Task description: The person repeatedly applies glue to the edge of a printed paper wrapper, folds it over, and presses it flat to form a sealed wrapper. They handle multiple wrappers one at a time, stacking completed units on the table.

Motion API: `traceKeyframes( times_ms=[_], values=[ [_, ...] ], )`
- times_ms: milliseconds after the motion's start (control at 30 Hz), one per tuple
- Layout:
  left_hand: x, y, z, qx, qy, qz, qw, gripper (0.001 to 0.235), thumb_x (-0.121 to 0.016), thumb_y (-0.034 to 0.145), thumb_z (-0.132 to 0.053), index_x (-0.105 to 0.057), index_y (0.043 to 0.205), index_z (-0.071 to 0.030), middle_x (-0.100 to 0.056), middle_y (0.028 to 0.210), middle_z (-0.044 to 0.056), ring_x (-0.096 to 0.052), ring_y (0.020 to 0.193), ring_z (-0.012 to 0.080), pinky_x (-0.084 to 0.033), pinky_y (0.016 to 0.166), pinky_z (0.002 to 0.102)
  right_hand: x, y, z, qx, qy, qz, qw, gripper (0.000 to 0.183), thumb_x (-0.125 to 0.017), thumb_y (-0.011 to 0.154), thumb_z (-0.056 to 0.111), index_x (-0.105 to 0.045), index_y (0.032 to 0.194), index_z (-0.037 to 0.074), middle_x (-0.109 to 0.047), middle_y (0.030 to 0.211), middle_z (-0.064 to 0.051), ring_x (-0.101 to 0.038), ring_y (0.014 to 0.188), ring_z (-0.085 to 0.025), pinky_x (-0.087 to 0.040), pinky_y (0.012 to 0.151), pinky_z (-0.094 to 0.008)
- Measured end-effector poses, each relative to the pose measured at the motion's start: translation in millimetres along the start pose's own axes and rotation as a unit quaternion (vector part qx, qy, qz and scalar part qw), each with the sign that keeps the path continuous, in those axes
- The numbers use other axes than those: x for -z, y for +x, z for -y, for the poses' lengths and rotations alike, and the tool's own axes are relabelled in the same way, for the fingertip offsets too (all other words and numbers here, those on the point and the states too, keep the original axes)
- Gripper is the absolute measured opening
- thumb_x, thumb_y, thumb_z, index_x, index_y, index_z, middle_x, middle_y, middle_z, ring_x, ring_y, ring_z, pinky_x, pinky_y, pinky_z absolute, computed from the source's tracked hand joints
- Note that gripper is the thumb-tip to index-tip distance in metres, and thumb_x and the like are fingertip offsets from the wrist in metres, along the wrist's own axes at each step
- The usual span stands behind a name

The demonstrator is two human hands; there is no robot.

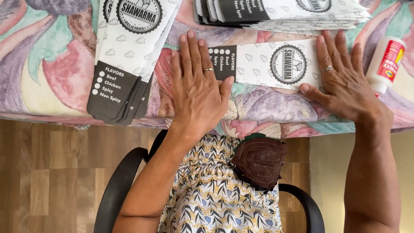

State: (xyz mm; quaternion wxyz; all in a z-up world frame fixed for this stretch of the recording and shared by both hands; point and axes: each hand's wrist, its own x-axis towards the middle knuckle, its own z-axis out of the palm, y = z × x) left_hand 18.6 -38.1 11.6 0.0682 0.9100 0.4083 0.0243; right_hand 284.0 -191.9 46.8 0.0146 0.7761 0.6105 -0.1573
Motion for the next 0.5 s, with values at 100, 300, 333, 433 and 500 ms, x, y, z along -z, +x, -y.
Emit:
traceKeyframes(
  times_ms=[100,300,333,433,500],
  values=[
    [-4,1,1,-0.002,-0.001,-0.007,1.0,0.085,-0.019,0.107,-0.06,-0.001,0.161,0.003,0.005,0.168,0.025,0.008,0.156,0.0377,0.008,0.126,0.051,1,-6,-4,-0.006,0.01,0.006,1.0,0.085,-0.032,0.099,0.048,0.021,0.16,0.019,0.021,0.171,-0.008,0.022,0.158,-0.023,0.016,0.127,-0.041],
    [7,-3,1,-0.01,0.005,0.003,1.0,0.083,-0.035,0.116,-0.06,0.008,0.163,-0.007,0.007,0.168,0.03,0.005,0.159,0.0427,0.004,0.128,0.056,-16,-41,-26,-0.011,0.069,-0.022,0.997,0.072,-0.03,0.106,0.026,0.013,0.161,0.009,0.016,0.171,-0.01,0.018,0.158,-0.026,0.006,0.129,-0.044],
    [9,-3,1,-0.013,0.004,0.002,1.0,0.083,-0.035,0.116,-0.06,0.008,0.163,-0.007,0.007,0.168,0.03,0.005,0.159,0.0427,0.004,0.128,0.056,-12,-44,-23,-0.014,0.068,-0.024,0.997,0.072,-0.03,0.106,0.026,0.013,0.161,0.009,0.016,0.171,-0.01,0.018,0.158,-0.026,0.006,0.129,-0.044],
    [-2,-4,3,-0.024,0.018,0.002,1.0,0.072,-0.04,0.121,-0.059,0.009,0.165,-0.031,0.01,0.164,0.037,0.007,0.154,0.0553,0.002,0.127,0.065,-7,-44,-21,0.032,0.065,-0.127,0.989,0.076,-0.03,0.081,-0.019,-0.026,0.157,-0.015,-0.029,0.163,-0.036,-0.027,0.152,-0.048,-0.021,0.126,-0.052],
    [-30,-4,11,-0.18,-0.014,-0.166,0.969,0.088,-0.058,0.113,-0.006,0.003,0.17,-0.033,0.02,0.169,0.026,0.001,0.163,0.0543,-0.011,0.13,0.084,-14,-31,-28,0.011,0.008,-0.299,0.954,0.051,-0.036,0.087,-0.019,-0.062,0.131,-0.019,-0.065,0.139,-0.037,-0.068,0.109,-0.043,-0.055,0.098,-0.049]
  ],
)
